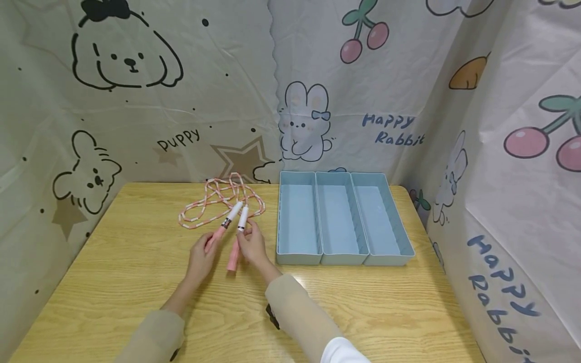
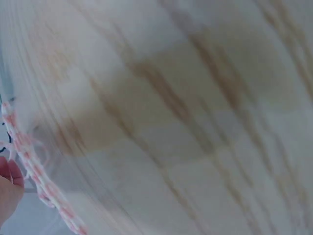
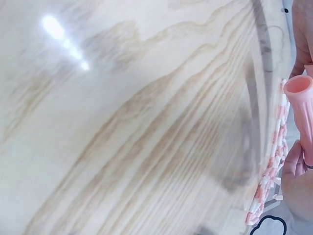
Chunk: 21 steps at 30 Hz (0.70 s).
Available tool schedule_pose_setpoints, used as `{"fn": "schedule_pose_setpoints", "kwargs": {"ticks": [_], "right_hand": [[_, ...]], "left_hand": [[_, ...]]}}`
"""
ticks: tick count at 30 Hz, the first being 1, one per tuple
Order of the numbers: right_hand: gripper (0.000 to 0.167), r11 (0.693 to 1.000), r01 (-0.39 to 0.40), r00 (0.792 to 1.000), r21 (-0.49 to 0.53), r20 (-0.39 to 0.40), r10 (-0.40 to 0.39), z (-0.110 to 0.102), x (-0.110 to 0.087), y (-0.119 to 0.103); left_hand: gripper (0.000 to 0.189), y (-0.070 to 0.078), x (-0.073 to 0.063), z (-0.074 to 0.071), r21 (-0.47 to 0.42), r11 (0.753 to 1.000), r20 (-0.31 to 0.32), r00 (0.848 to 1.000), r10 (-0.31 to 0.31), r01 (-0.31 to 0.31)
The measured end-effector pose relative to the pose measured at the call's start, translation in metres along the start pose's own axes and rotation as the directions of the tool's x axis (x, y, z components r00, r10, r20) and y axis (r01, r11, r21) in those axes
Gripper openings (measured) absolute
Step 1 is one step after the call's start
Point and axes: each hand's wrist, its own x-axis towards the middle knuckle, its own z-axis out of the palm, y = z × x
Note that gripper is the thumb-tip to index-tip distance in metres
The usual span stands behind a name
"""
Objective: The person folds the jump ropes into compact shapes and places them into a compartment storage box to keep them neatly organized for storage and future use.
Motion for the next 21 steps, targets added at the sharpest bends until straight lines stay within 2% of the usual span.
{"fn": "schedule_pose_setpoints", "kwargs": {"ticks": [3,5,10,16,19,21], "right_hand": [[0.047,0.999,0.007,1.000,0.039,0.010,-0.008,0.001,0.001,-0.003],[0.047,0.999,0.013,1.000,0.051,0.012,-0.014,0.000,0.001,-0.005],[0.048,0.995,0.027,0.999,0.097,0.033,-0.031,-0.003,0.000,-0.013],[0.046,0.983,0.017,0.997,0.185,0.069,-0.031,-0.009,-0.014,-0.041],[0.046,0.984,0.014,0.997,0.177,0.076,-0.027,-0.010,-0.017,-0.049],[0.047,0.979,0.000,0.997,0.204,0.076,-0.016,-0.009,-0.015,-0.046]], "left_hand": [[0.024,0.004,-0.001,0.002,-0.024,0.999,-0.012,0.999,-0.035,0.035],[0.024,0.007,-0.002,0.004,-0.082,0.995,-0.001,0.998,-0.063,0.062],[0.026,0.013,-0.004,0.005,-0.249,0.960,0.066,0.991,-0.116,0.129],[0.029,0.016,-0.005,0.005,-0.172,0.977,0.075,0.991,-0.113,0.124],[0.032,0.018,-0.005,0.006,-0.191,0.967,0.101,0.984,-0.149,0.166],[0.035,0.020,-0.004,0.006,-0.211,0.955,0.127,0.975,-0.184,0.208]]}}
